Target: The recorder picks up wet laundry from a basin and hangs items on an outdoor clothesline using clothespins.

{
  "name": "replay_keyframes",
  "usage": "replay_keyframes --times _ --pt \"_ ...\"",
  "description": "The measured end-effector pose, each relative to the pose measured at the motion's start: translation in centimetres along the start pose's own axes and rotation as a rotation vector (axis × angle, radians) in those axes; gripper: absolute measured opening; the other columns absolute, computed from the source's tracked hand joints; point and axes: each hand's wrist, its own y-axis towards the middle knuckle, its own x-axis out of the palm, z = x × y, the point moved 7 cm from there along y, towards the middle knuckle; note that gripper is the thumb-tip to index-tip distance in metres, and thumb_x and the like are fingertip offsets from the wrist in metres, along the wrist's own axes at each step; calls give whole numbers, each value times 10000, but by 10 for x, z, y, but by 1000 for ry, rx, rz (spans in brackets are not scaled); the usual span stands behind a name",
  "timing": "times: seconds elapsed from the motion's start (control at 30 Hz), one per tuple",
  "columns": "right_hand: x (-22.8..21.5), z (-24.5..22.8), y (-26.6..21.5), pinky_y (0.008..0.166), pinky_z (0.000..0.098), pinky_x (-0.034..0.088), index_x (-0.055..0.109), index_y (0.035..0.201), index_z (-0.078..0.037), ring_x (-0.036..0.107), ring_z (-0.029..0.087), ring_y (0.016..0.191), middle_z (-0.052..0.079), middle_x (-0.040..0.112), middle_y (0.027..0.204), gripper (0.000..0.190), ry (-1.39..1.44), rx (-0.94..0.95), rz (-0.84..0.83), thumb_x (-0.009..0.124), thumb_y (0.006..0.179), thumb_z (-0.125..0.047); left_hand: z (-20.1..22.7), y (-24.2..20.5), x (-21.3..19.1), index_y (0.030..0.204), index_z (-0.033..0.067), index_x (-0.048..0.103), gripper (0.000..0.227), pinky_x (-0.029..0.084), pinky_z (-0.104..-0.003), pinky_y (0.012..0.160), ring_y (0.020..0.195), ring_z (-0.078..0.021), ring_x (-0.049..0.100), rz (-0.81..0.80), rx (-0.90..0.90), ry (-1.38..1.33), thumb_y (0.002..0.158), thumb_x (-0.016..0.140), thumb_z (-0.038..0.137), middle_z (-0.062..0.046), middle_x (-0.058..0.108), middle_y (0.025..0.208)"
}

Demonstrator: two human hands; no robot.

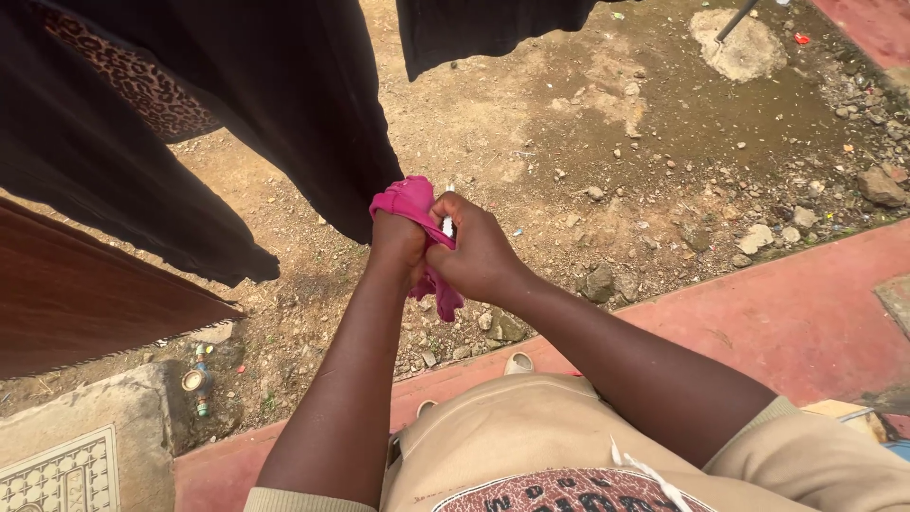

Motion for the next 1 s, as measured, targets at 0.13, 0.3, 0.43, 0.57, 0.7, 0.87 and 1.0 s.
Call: replay_keyframes --times 0.13,0.3,0.43,0.57,0.7,0.87,1.0 --pt "4 -12 -1 710 329 532 563 1062 -30 652 179 794 98 667 941 339 -86 -92 83 718 761 -31 8 -14 0 883 94 615 66 451 -305 466 613 -141 623 33 4 -58 917 669 110 -52 672 774" --pt "4 -10 -2 693 338 552 574 1062 -29 685 221 823 101 667 975 387 -206 -143 282 775 732 -5 9 -23 -4 845 73 631 109 489 -311 527 631 -110 597 3 50 13 918 693 124 -2 625 761" --pt "6 -7 -6 625 318 532 602 1028 -46 684 172 670 55 712 880 271 -133 -28 310 727 788 -38 4 -30 -12 840 49 632 115 432 -319 491 617 -134 561 -61 54 1 922 698 96 -44 617 766" --pt "18 -10 -14 601 291 506 614 945 -39 597 104 655 49 686 818 157 -41 -47 266 708 822 -68 10 -31 -24 919 63 650 38 497 -316 575 709 -120 606 -73 172 -70 905 664 30 -26 636 844" --pt "34 -14 -21 663 268 516 627 961 -32 580 69 738 38 679 831 135 23 -137 204 666 832 -40 4 -35 -34 1000 64 637 47 517 -317 626 766 -110 611 -113 55 -162 957 649 78 -17 629 911" --pt "35 -13 -27 663 251 513 628 982 -25 578 59 775 40 674 877 150 66 -151 204 644 833 -26 3 -57 -28 991 68 628 74 514 -346 590 728 -141 604 -176 -157 -5 951 620 130 -43 618 871" --pt "28 -27 -30 657 258 525 611 990 -33 601 77 756 54 667 902 159 11 -140 235 669 842 -40 8 -51 -38 988 32 634 62 507 -349 590 749 -142 620 -65 10 238 941 642 72 -63 657 887"
